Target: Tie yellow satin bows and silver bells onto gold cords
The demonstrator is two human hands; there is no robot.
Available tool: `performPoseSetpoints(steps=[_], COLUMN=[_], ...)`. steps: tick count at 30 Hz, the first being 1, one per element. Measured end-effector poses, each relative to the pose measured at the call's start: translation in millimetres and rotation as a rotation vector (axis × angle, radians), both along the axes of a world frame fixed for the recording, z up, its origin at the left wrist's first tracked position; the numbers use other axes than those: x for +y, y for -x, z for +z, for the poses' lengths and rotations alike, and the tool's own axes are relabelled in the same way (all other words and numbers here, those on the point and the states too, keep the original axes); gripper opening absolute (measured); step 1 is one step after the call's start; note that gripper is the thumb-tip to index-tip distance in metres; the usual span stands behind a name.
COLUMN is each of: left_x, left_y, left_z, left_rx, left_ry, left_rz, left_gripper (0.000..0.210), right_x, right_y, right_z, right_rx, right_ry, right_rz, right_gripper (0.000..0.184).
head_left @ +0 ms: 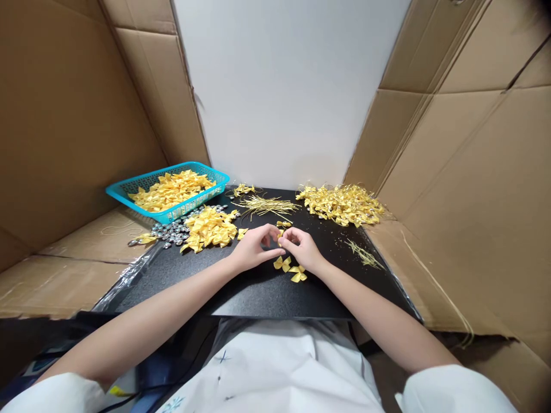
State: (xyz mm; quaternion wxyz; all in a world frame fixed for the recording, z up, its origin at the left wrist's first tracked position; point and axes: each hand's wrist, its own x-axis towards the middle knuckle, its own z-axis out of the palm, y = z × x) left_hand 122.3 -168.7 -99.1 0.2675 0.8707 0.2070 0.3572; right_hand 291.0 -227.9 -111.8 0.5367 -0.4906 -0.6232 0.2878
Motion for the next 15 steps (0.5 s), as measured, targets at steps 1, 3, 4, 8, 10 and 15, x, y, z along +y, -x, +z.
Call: performPoseSetpoints(steps=[1, 3, 4, 8, 10, 15], left_x=[-1, 0, 2, 8, 9, 11], left_y=[-1, -3, -3, -3, -3, -2], left_z=[-0.5, -1.8, -2.5, -4.3, -4.3, -4.3], left_rx=[-0.013, -0.064, -0.093, -0.147, -0.138, -0.097], left_ry=[0.052, 0.206, 0.292, 0.527, 0.573, 0.548], left_rz=[-0.025, -0.072, -0.091, -0.143, -0.152, -0.095], left_gripper=[0.03, 0.028, 0.029, 0.032, 0.033, 0.034], right_x=[-1, -2, -2, -4, -5, -6], right_y=[0, -1, -3, -11, -13, -15], right_z=[0.9, 4.0, 6.0, 12.8, 13.8, 13.1], right_rx=[0.005, -0.002, -0.027, -0.3, -0.439, -0.62], right_ry=[0.001, -0.013, -0.039, -0.239, -0.298, -0.291], right_rz=[0.023, 0.034, 0.013, -0.12, -0.158, -0.185], right_gripper=[0.02, 0.019, 0.017, 0.005, 0.004, 0.004])
